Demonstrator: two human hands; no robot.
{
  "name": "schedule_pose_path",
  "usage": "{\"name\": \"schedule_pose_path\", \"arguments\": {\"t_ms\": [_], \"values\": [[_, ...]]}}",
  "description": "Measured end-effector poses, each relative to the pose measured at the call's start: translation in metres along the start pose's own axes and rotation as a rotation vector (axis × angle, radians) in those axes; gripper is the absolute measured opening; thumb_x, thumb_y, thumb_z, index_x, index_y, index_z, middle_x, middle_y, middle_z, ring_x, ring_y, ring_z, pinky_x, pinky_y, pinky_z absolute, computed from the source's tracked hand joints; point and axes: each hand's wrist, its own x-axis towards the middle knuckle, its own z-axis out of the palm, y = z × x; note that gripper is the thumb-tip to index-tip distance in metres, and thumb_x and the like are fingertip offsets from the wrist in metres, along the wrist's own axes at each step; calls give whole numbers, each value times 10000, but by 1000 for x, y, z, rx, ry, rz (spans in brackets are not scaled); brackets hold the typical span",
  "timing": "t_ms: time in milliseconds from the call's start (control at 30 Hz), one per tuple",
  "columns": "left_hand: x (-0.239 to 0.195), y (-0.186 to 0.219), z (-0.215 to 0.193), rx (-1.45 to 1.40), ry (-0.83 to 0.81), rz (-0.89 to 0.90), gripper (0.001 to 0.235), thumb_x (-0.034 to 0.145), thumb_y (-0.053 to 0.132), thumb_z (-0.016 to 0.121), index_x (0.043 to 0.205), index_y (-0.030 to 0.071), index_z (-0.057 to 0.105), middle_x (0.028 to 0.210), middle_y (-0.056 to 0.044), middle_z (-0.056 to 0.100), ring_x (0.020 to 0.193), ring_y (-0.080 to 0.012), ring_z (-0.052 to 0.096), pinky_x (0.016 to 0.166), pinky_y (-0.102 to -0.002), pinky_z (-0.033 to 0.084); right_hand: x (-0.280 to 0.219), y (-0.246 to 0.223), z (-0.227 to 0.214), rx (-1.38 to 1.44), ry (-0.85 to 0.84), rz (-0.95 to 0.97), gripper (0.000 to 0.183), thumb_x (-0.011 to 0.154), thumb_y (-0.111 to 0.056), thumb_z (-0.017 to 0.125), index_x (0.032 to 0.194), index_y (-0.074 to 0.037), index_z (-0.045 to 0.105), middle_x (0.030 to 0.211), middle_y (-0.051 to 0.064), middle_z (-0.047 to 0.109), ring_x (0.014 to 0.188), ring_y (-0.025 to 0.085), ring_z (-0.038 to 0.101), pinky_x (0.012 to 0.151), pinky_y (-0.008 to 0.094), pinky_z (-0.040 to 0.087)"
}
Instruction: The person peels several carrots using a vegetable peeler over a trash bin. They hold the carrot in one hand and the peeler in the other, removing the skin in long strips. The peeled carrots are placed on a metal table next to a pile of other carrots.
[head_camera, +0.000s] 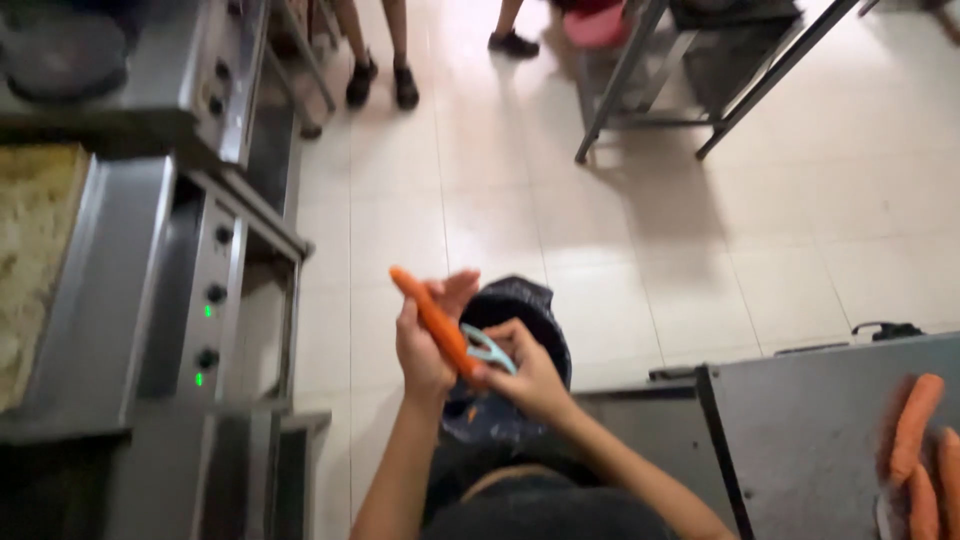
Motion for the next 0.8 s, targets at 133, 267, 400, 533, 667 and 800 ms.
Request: {"name": "schedule_pose_path", "arguments": {"t_ms": [133,267,400,533,667,800], "values": [[-10,19,14,98,-247,107,404,1118,496,570,1191,117,690,1337,-297,767,1339,-445,707,1213,-573,488,-11,-43,19,-174,84,109,537,840,-219,961,1258,-103,644,1179,143,891,990,161,838,768,344,748],[-8,34,27,164,-119,180,467,1078,502,671,1241,65,688,1326,-320,772,1205,-512,773,1106,-576,604,-12,-42,16,-356,98,-50,547,841,-243,975,1272,-122,660,1165,55,895,1053,134,843,921,299,673],[-10,40,31,225,-77,181,181,1070,281,718,1108,104,710,1192,-239,836,1061,-457,836,1079,-565,644,-13,-43,13,-404,43,-79,560,864,-214,971,1299,-149,625,1215,87,905,1088,160,871,938,309,677],[-11,41,41,226,52,131,185,1053,279,693,958,121,693,1032,-252,845,926,-458,845,952,-532,688,-9,-69,4,-523,22,96,558,829,-259,955,1298,-194,661,1139,0,938,1045,113,878,923,290,663],[-22,43,52,314,-72,128,188,1069,210,585,1058,63,700,1119,-310,842,1071,-458,845,995,-521,683,-2,-82,-7,-634,-39,-144,414,969,-325,818,1307,-131,680,1203,12,858,1090,174,827,902,342,641],[-28,39,64,380,-243,46,311,1073,148,542,1217,-42,742,1402,-318,762,1365,-439,735,1133,-514,623,-2,-103,6,-747,38,-231,457,983,-468,788,1306,-157,703,1188,16,866,1057,200,832,905,347,585]]}}
